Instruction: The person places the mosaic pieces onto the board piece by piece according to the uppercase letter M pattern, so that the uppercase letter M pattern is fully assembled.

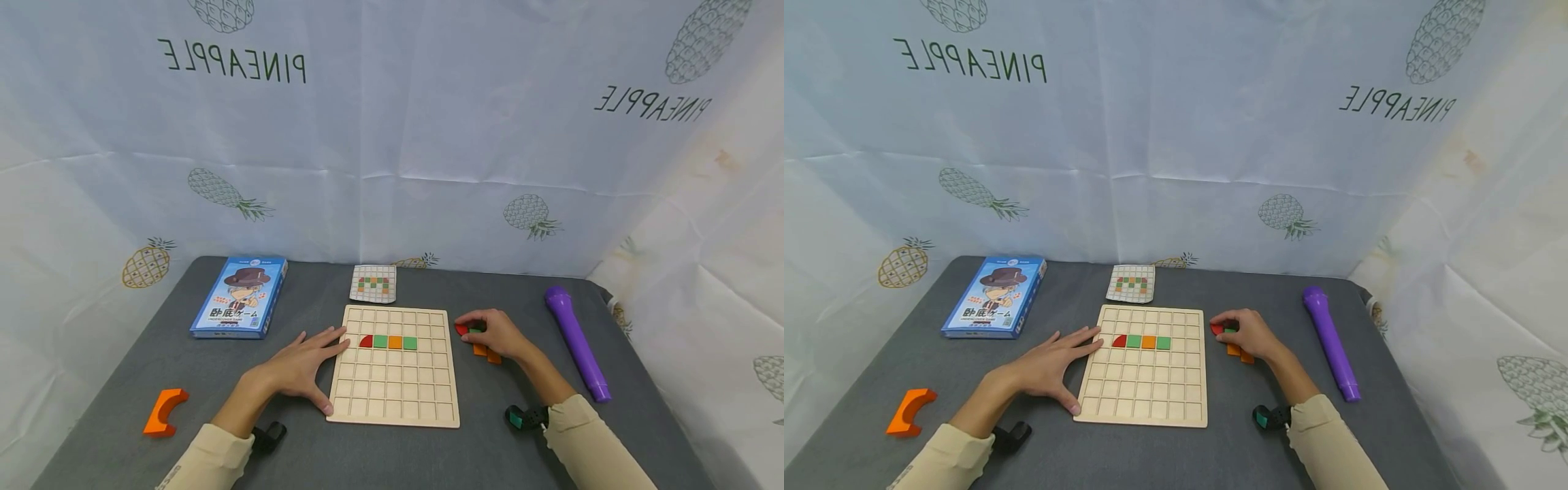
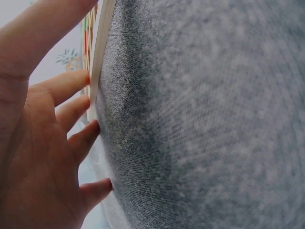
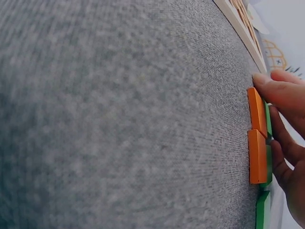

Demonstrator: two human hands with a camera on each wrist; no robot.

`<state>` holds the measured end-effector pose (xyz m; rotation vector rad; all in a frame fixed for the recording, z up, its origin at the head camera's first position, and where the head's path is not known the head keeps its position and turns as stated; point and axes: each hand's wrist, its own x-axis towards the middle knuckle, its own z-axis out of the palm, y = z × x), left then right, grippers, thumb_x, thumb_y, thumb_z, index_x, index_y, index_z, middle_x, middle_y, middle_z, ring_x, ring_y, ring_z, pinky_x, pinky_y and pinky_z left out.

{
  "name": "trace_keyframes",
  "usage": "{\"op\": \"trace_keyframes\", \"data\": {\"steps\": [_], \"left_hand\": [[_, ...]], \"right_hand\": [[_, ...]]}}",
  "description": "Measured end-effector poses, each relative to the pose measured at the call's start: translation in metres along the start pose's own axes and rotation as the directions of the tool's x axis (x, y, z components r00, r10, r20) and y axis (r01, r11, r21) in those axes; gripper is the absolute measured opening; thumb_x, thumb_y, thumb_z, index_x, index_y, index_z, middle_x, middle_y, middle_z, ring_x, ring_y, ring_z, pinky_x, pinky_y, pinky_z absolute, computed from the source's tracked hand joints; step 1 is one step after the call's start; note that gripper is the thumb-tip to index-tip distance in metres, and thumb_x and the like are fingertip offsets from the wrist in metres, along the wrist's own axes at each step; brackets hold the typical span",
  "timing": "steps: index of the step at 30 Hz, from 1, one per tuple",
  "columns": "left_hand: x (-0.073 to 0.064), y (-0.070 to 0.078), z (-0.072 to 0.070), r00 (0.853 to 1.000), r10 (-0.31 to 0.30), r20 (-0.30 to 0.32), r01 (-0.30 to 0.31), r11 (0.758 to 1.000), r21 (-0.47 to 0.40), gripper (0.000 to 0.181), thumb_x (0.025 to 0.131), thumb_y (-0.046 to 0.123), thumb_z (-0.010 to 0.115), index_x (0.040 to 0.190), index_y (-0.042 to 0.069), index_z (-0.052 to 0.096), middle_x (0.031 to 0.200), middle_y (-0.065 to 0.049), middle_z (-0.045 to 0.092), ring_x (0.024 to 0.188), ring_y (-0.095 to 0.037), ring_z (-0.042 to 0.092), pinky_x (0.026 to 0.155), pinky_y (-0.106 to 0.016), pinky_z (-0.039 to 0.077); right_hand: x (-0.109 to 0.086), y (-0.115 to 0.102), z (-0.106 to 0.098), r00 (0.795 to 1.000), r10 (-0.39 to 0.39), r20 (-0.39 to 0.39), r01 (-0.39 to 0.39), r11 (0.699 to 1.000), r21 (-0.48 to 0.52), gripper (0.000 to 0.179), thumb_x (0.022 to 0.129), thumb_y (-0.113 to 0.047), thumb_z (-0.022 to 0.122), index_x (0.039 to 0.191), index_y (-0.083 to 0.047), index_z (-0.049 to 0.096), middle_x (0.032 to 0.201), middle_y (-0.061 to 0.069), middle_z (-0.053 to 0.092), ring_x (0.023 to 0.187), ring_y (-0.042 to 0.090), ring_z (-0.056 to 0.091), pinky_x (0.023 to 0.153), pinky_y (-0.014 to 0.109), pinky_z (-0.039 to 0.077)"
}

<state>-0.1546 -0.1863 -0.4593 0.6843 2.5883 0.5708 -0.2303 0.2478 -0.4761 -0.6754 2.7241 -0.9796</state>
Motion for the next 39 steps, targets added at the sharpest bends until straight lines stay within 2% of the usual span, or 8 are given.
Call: {"op": "trace_keyframes", "data": {"steps": [10,18,25,28,34,39], "left_hand": [[0.001,-0.001,0.000,1.000,0.002,-0.005,-0.002,1.000,0.001,0.125,0.058,0.064,0.092,0.160,0.019,0.036,0.173,-0.004,0.018,0.161,-0.034,0.018,0.122,-0.075,0.012],[0.000,-0.001,0.002,1.000,0.006,0.002,-0.006,1.000,-0.006,0.125,0.058,0.064,0.091,0.160,0.019,0.036,0.174,-0.004,0.018,0.161,-0.034,0.017,0.122,-0.075,0.011],[0.000,-0.001,0.002,1.000,0.010,-0.006,-0.010,1.000,-0.012,0.125,0.058,0.064,0.092,0.160,0.018,0.036,0.173,-0.005,0.019,0.161,-0.034,0.017,0.121,-0.075,0.011],[0.000,-0.001,0.002,1.000,0.008,-0.006,-0.009,1.000,-0.011,0.125,0.058,0.064,0.092,0.160,0.018,0.036,0.173,-0.005,0.019,0.161,-0.034,0.017,0.121,-0.075,0.011],[0.000,-0.002,0.002,1.000,0.006,-0.006,-0.006,1.000,-0.014,0.125,0.058,0.064,0.092,0.160,0.018,0.036,0.173,-0.005,0.018,0.161,-0.034,0.017,0.122,-0.075,0.011],[0.001,-0.002,0.001,1.000,-0.002,-0.002,0.002,1.000,-0.007,0.124,0.058,0.064,0.091,0.160,0.019,0.036,0.173,-0.005,0.019,0.161,-0.034,0.017,0.122,-0.075,0.010]], "right_hand": [[0.000,-0.001,-0.001,0.998,-0.060,-0.020,0.059,0.998,-0.010,0.017,0.090,-0.013,0.078,0.106,-0.012,0.081,0.114,0.007,0.073,0.105,0.025,0.067,0.085,0.028,0.055],[-0.001,0.001,-0.005,0.997,-0.069,-0.027,0.069,0.997,-0.015,0.021,0.089,-0.017,0.079,0.109,-0.010,0.081,0.120,0.009,0.075,0.111,0.030,0.069,0.088,0.028,0.057],[0.002,-0.001,-0.013,0.997,-0.073,-0.033,0.076,0.994,0.084,0.026,0.089,-0.013,0.079,0.113,-0.004,0.079,0.123,0.016,0.075,0.108,0.033,0.072,0.080,0.019,0.058],[0.002,-0.002,-0.015,0.997,-0.071,-0.027,0.073,0.993,0.090,0.028,0.089,-0.014,0.079,0.115,-0.003,0.078,0.124,0.017,0.074,0.107,0.030,0.073,0.079,0.017,0.057],[0.004,-0.005,-0.015,0.998,-0.064,-0.029,0.067,0.992,0.103,0.032,0.088,-0.015,0.080,0.117,-0.003,0.077,0.127,0.018,0.073,0.103,0.022,0.074,0.078,0.020,0.059],[0.006,-0.010,-0.010,0.998,-0.065,-0.018,0.067,0.990,0.123,0.033,0.087,-0.013,0.081,0.118,-0.003,0.076,0.128,0.019,0.072,0.107,0.027,0.074,0.080,0.023,0.061]]}}
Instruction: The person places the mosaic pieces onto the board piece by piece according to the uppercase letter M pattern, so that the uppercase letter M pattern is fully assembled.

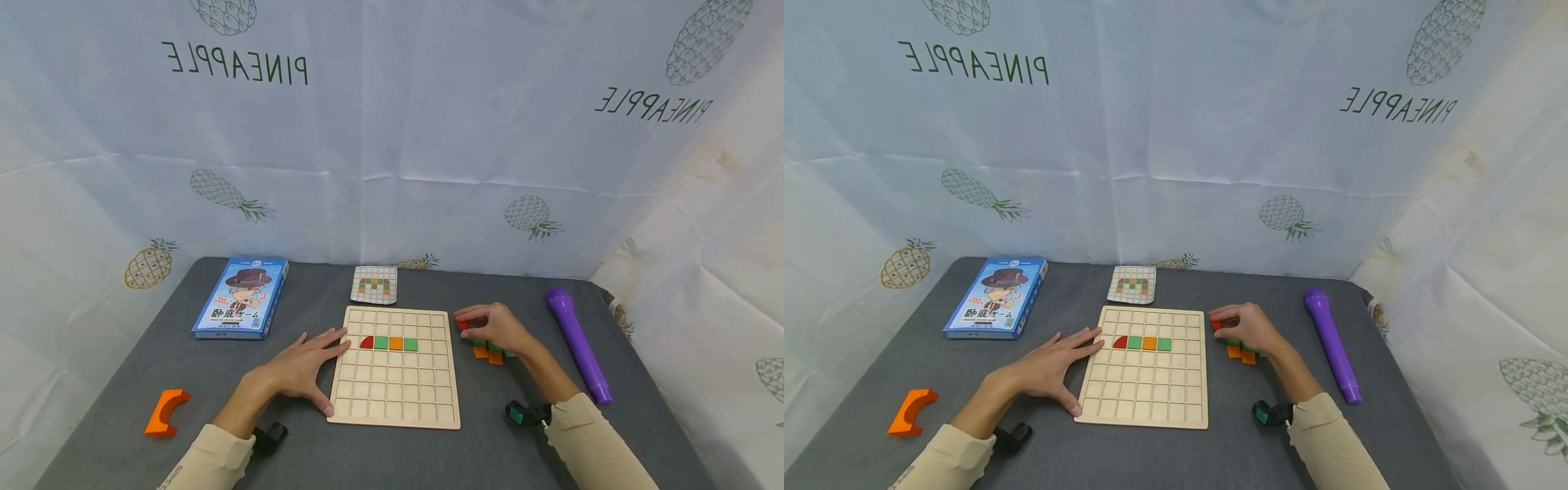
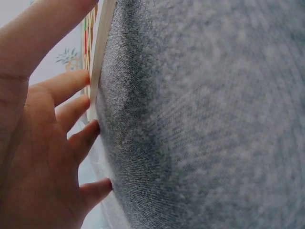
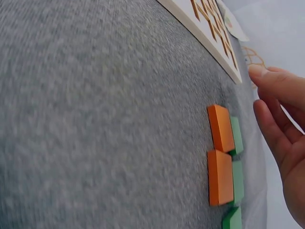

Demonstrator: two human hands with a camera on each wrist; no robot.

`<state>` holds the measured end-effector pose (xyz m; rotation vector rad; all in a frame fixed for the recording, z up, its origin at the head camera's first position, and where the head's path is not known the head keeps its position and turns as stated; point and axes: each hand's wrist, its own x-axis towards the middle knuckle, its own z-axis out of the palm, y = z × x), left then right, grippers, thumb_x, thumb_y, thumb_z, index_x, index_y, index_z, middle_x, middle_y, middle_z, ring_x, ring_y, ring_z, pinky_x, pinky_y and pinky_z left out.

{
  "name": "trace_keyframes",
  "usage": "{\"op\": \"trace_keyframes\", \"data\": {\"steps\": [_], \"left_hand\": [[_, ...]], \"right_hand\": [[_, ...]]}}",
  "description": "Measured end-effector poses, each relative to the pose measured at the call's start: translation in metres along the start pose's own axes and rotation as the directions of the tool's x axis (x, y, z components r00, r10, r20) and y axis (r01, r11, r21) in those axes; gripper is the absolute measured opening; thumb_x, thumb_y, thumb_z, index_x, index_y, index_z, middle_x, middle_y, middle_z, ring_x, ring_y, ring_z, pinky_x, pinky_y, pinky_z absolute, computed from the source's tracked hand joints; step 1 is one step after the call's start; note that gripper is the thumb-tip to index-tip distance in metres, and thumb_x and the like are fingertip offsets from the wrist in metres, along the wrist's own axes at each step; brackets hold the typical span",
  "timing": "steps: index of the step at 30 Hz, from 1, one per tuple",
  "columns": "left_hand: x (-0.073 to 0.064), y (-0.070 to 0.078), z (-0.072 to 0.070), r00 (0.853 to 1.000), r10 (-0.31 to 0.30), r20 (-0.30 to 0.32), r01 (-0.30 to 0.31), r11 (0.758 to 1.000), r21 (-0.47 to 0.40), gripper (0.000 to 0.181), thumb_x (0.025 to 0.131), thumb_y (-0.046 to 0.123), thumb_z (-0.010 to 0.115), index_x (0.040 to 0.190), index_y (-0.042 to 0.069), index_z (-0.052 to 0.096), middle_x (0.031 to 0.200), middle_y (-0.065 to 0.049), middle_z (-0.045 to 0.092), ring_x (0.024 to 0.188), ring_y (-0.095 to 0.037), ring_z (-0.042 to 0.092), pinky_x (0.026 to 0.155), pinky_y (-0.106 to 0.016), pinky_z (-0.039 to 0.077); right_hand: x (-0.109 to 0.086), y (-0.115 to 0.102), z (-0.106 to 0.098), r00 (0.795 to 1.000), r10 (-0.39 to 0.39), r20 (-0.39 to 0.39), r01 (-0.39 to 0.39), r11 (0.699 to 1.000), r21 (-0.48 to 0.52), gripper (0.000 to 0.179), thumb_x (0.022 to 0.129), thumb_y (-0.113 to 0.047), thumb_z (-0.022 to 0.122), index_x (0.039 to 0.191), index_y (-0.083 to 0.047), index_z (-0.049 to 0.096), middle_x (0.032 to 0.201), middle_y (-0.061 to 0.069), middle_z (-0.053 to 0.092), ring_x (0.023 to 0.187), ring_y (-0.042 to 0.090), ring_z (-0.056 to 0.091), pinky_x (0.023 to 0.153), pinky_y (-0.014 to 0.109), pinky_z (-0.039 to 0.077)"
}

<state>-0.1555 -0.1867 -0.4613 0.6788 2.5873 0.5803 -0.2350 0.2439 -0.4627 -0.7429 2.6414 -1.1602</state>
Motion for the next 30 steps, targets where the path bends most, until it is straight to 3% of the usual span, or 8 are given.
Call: {"op": "trace_keyframes", "data": {"steps": [11,16,22,30], "left_hand": [[0.000,0.000,-0.001,1.000,0.001,0.006,-0.001,1.000,0.005,0.124,0.059,0.064,0.091,0.160,0.019,0.036,0.174,-0.003,0.018,0.162,-0.033,0.016,0.123,-0.074,0.010],[-0.001,0.001,-0.001,1.000,-0.004,0.008,0.004,1.000,0.005,0.124,0.059,0.064,0.092,0.160,0.019,0.036,0.174,-0.004,0.018,0.162,-0.034,0.016,0.123,-0.074,0.010],[0.000,0.002,-0.002,1.000,-0.010,0.011,0.010,1.000,0.005,0.124,0.059,0.064,0.092,0.160,0.020,0.036,0.174,-0.003,0.018,0.162,-0.033,0.016,0.123,-0.074,0.009],[0.000,0.002,-0.002,1.000,-0.009,0.009,0.009,1.000,0.009,0.124,0.059,0.063,0.092,0.160,0.019,0.036,0.174,-0.004,0.018,0.161,-0.034,0.016,0.123,-0.074,0.010]], "right_hand": [[0.006,-0.009,0.013,0.998,-0.024,0.062,0.023,1.000,0.014,0.034,0.090,-0.016,0.078,0.122,-0.005,0.075,0.128,0.018,0.072,0.119,0.036,0.069,0.086,0.025,0.061],[0.010,-0.012,0.018,0.999,-0.027,0.041,0.029,0.999,-0.040,0.030,0.094,-0.024,0.073,0.119,-0.006,0.077,0.119,0.014,0.077,0.108,0.026,0.074,0.083,0.027,0.060],[0.013,-0.016,0.020,0.998,0.047,0.031,-0.046,0.998,-0.032,0.026,0.097,-0.028,0.070,0.113,-0.010,0.079,0.111,0.008,0.079,0.091,0.009,0.070,0.076,0.022,0.056],[0.013,-0.017,0.019,0.998,0.029,0.063,-0.031,0.999,0.025,0.028,0.099,-0.018,0.067,0.121,-0.001,0.074,0.109,0.014,0.079,0.091,0.017,0.076,0.076,0.025,0.061]]}}
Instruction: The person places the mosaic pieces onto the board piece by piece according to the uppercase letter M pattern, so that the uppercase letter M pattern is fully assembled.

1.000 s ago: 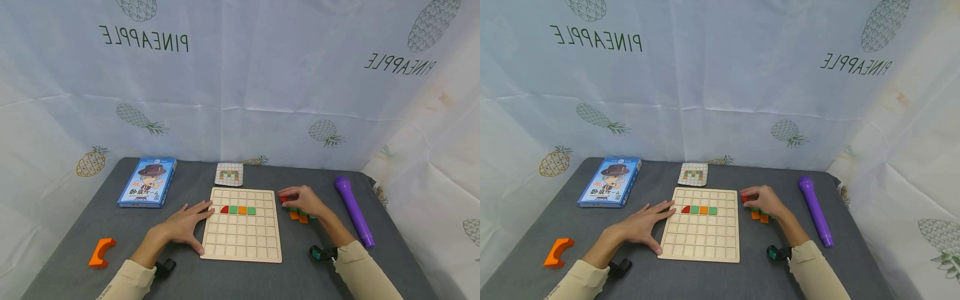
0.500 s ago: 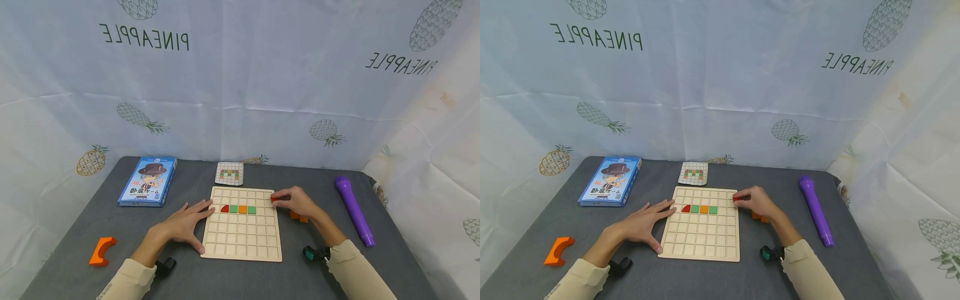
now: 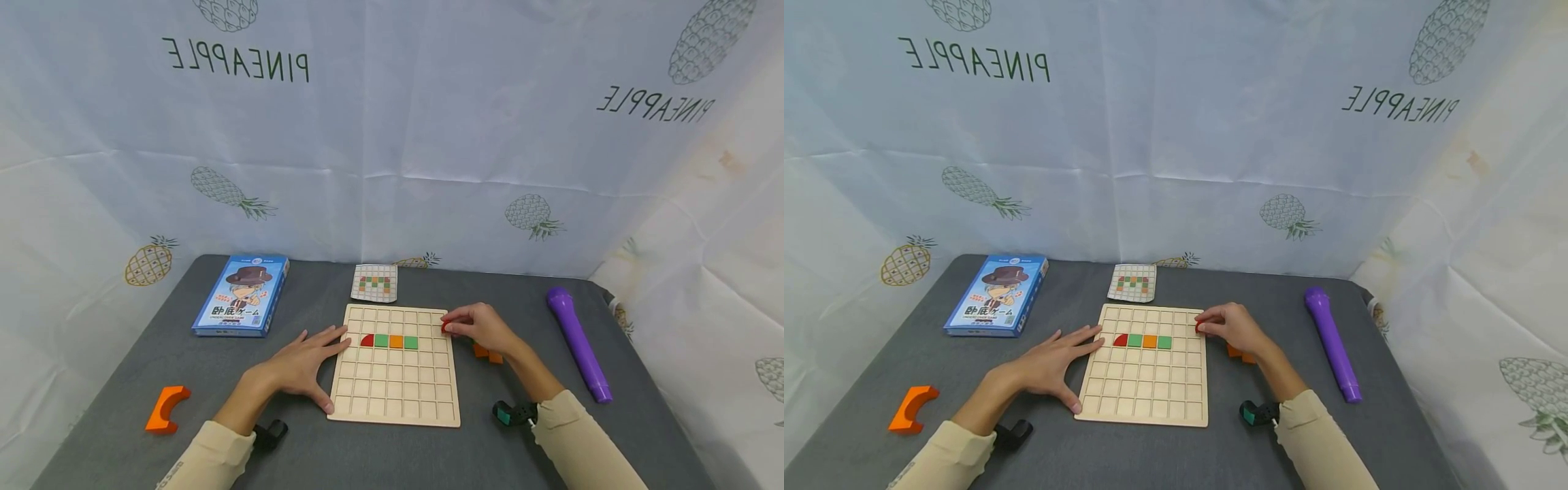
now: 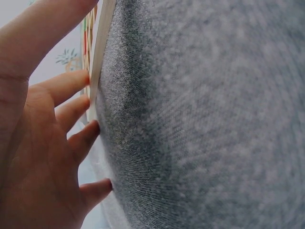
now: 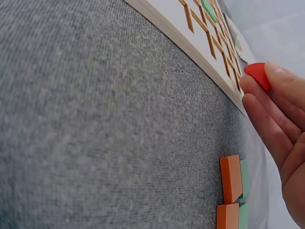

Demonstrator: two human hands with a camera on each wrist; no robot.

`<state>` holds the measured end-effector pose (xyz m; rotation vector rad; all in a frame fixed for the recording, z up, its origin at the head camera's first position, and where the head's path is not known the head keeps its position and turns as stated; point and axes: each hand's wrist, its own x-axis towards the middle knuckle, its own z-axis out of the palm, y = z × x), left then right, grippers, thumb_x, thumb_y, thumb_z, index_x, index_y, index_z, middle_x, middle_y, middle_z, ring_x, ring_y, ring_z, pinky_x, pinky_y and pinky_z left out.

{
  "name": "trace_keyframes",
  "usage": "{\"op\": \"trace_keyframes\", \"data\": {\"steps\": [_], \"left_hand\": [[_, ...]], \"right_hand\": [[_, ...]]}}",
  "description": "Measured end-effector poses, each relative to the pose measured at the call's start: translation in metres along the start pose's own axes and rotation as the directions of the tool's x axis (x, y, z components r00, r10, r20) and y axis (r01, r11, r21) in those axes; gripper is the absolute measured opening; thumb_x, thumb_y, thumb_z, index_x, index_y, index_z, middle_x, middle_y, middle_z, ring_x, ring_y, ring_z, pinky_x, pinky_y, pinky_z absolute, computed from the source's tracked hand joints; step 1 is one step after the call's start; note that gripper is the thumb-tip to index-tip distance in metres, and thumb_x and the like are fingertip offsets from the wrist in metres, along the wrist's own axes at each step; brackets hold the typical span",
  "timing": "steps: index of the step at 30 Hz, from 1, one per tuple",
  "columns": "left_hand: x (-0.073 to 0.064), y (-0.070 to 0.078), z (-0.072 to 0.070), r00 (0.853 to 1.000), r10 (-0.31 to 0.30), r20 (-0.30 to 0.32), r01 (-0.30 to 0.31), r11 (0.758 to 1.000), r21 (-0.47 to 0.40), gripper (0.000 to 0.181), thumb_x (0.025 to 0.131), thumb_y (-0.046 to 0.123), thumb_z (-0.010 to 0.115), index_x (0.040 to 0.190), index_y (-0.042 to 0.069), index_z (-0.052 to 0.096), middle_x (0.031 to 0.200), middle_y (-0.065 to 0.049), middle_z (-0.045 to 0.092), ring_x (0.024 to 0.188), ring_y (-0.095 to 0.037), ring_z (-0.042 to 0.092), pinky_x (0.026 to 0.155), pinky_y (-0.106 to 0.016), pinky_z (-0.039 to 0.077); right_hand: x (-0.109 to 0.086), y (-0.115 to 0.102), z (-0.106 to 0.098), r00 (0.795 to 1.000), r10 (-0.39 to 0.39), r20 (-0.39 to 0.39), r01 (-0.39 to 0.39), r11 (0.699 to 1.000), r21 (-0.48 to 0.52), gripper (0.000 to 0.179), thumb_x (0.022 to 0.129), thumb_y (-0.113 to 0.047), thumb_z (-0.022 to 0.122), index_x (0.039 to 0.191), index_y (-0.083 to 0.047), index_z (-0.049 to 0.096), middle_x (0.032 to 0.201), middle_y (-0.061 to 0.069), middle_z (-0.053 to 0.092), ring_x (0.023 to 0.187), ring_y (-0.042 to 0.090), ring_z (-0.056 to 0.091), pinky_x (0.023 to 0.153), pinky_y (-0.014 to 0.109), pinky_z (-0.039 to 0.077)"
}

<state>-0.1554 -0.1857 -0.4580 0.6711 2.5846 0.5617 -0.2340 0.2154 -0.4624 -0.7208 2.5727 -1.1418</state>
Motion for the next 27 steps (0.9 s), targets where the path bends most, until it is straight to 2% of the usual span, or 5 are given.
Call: {"op": "trace_keyframes", "data": {"steps": [6,13,18,21,27], "left_hand": [[0.000,0.000,0.001,1.000,0.000,0.000,0.000,1.000,0.008,0.124,0.059,0.063,0.092,0.160,0.019,0.036,0.174,-0.004,0.018,0.161,-0.033,0.017,0.123,-0.074,0.011],[0.000,0.000,0.001,1.000,0.007,-0.002,-0.007,1.000,0.007,0.124,0.059,0.063,0.092,0.160,0.019,0.036,0.174,-0.004,0.018,0.162,-0.033,0.016,0.123,-0.074,0.011],[0.000,0.000,0.001,1.000,0.007,-0.006,-0.007,1.000,0.007,0.124,0.058,0.063,0.092,0.160,0.019,0.036,0.174,-0.004,0.018,0.162,-0.033,0.016,0.123,-0.074,0.011],[0.000,0.000,0.001,1.000,0.008,-0.004,-0.008,1.000,0.005,0.124,0.059,0.063,0.092,0.160,0.018,0.036,0.174,-0.004,0.018,0.161,-0.033,0.017,0.123,-0.074,0.011],[-0.001,0.001,0.000,1.000,0.015,0.000,-0.015,1.000,-0.001,0.124,0.059,0.062,0.092,0.160,0.018,0.036,0.174,-0.005,0.018,0.161,-0.034,0.016,0.123,-0.074,0.011]], "right_hand": [[0.001,-0.002,0.002,0.998,-0.063,0.021,0.062,0.998,0.028,0.030,0.097,-0.015,0.070,0.122,0.000,0.072,0.111,0.016,0.078,0.097,0.026,0.076,0.080,0.023,0.061],[0.003,-0.005,0.006,0.995,-0.086,0.045,0.084,0.995,0.058,0.025,0.095,-0.016,0.072,0.116,-0.003,0.076,0.111,0.015,0.078,0.090,0.018,0.078,0.075,0.021,0.060],[0.005,-0.007,0.010,0.992,-0.127,0.028,0.126,0.992,0.015,0.018,0.093,-0.018,0.075,0.108,-0.010,0.081,0.114,0.009,0.078,0.100,0.013,0.075,0.080,0.021,0.059],[0.006,-0.008,0.012,0.993,-0.115,0.032,0.115,0.993,0.011,0.017,0.093,-0.018,0.076,0.108,-0.013,0.081,0.117,0.007,0.077,0.102,0.014,0.073,0.081,0.020,0.058],[0.005,-0.014,0.014,0.993,-0.098,0.063,0.093,0.993,0.076,0.024,0.096,-0.007,0.069,0.118,-0.006,0.077,0.128,0.019,0.070,0.097,0.012,0.072,0.076,0.019,0.057]]}}
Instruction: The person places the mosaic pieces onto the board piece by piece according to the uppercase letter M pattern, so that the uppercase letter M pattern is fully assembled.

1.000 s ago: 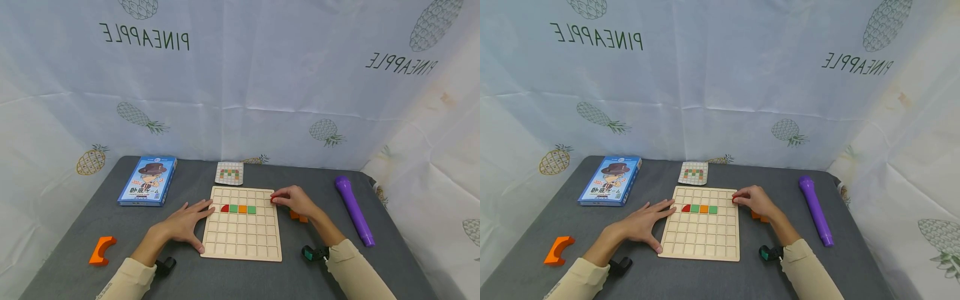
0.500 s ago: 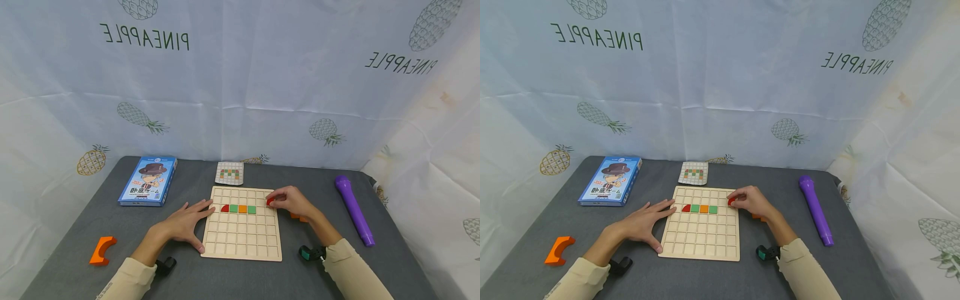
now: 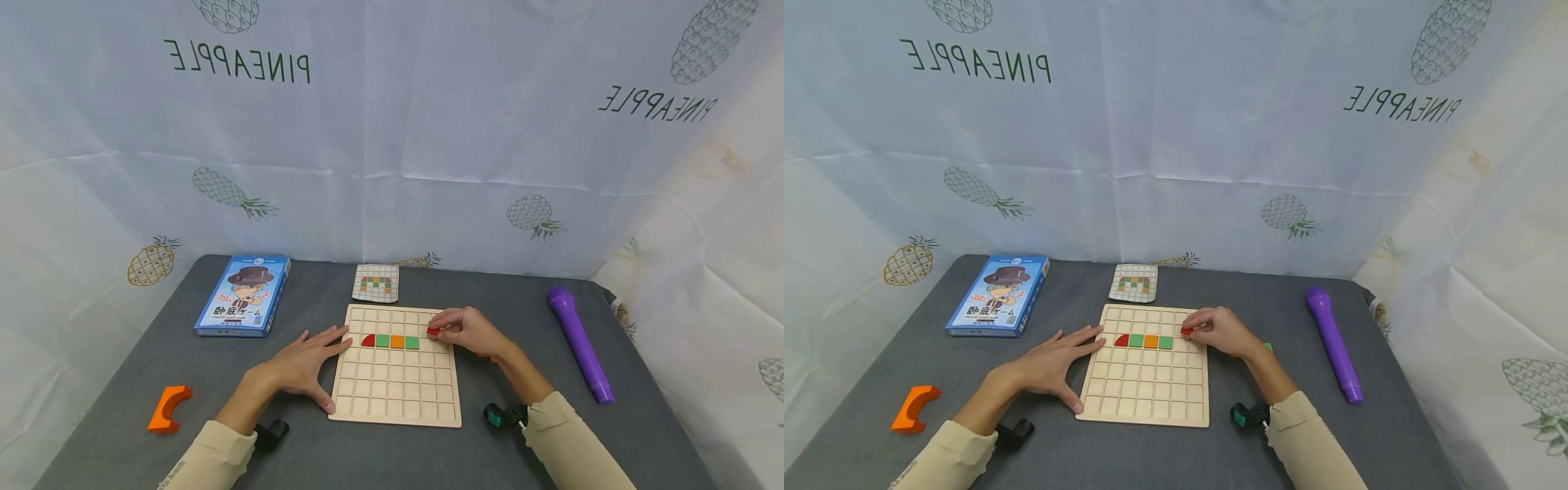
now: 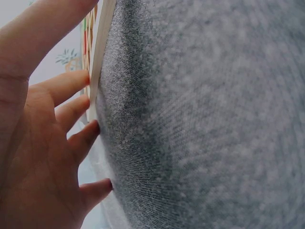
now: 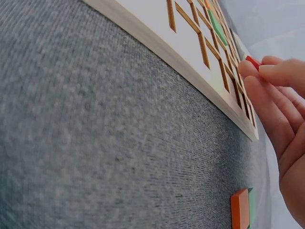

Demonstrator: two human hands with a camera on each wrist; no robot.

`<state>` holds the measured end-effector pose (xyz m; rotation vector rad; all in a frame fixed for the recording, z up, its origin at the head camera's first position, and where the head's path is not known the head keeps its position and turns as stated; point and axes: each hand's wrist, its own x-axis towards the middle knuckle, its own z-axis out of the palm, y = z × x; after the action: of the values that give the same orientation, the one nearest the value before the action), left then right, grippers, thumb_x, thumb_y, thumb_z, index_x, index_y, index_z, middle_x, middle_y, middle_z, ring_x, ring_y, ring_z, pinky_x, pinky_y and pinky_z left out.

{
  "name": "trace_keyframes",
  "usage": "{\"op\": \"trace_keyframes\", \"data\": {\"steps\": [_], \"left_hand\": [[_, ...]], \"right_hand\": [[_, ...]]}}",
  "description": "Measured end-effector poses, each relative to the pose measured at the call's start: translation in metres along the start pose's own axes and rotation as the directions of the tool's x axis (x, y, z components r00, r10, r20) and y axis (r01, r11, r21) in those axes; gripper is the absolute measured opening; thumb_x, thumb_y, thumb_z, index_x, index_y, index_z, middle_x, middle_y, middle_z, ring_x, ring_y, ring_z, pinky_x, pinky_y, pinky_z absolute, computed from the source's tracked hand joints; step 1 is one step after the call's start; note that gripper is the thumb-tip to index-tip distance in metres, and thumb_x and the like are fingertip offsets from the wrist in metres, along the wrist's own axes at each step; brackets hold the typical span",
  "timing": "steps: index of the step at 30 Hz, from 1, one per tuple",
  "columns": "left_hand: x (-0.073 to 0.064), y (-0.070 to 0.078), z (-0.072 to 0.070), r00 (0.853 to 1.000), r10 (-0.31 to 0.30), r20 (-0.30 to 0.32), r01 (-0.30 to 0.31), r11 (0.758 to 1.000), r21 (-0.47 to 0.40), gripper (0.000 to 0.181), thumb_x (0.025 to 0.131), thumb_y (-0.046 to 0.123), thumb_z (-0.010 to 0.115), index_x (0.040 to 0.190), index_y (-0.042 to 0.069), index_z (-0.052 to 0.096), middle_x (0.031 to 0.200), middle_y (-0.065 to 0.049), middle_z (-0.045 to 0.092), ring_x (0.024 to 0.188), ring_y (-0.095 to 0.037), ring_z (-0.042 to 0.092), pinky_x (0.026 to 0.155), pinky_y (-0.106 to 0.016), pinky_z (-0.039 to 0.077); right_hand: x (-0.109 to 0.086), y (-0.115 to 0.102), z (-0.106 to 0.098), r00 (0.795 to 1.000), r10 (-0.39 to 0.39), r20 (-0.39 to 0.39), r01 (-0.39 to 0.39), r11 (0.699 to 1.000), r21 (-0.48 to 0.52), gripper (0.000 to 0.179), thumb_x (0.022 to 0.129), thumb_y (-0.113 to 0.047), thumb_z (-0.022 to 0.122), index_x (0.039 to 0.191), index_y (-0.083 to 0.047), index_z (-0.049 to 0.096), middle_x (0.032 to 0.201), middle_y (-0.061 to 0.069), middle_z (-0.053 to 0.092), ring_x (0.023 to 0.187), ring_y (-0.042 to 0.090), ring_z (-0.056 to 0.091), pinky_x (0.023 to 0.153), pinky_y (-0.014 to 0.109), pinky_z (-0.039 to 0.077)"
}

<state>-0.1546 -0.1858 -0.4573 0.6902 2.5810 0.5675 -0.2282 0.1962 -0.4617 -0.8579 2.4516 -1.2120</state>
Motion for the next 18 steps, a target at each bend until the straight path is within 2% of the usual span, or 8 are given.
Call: {"op": "trace_keyframes", "data": {"steps": [4,7,12,18], "left_hand": [[0.000,0.000,0.001,1.000,-0.001,0.001,0.001,1.000,-0.006,0.123,0.059,0.062,0.092,0.160,0.018,0.036,0.174,-0.004,0.018,0.161,-0.034,0.016,0.123,-0.074,0.010],[0.000,-0.001,0.001,1.000,-0.004,-0.001,0.004,1.000,-0.008,0.123,0.059,0.062,0.092,0.160,0.018,0.036,0.174,-0.004,0.018,0.161,-0.034,0.016,0.123,-0.074,0.010],[0.001,-0.002,0.002,1.000,0.000,-0.009,0.000,1.000,0.003,0.124,0.059,0.063,0.092,0.160,0.018,0.036,0.173,-0.005,0.019,0.161,-0.033,0.017,0.123,-0.074,0.011],[0.001,-0.001,0.002,1.000,0.006,-0.010,-0.006,1.000,0.002,0.124,0.059,0.062,0.092,0.160,0.018,0.036,0.173,-0.005,0.019,0.161,-0.034,0.017,0.122,-0.074,0.011]], "right_hand": [[0.000,0.002,0.001,1.000,-0.007,-0.004,0.007,1.000,0.009,0.023,0.095,-0.008,0.070,0.117,-0.005,0.077,0.127,0.018,0.071,0.093,0.004,0.071,0.074,0.019,0.058],[0.000,0.006,0.003,1.000,-0.011,-0.016,0.011,1.000,0.016,0.021,0.092,-0.011,0.075,0.113,-0.008,0.079,0.122,0.014,0.073,0.096,0.004,0.070,0.077,0.020,0.058],[0.001,0.008,0.007,0.999,-0.004,-0.035,0.004,1.000,-0.007,0.019,0.087,-0.016,0.081,0.106,-0.011,0.082,0.117,0.009,0.077,0.107,0.016,0.070,0.082,0.020,0.057],[-0.001,0.004,0.011,0.999,0.010,-0.051,-0.012,0.999,-0.042,0.019,0.089,-0.018,0.079,0.106,-0.010,0.082,0.118,0.010,0.077,0.116,0.030,0.070,0.084,0.020,0.057]]}}
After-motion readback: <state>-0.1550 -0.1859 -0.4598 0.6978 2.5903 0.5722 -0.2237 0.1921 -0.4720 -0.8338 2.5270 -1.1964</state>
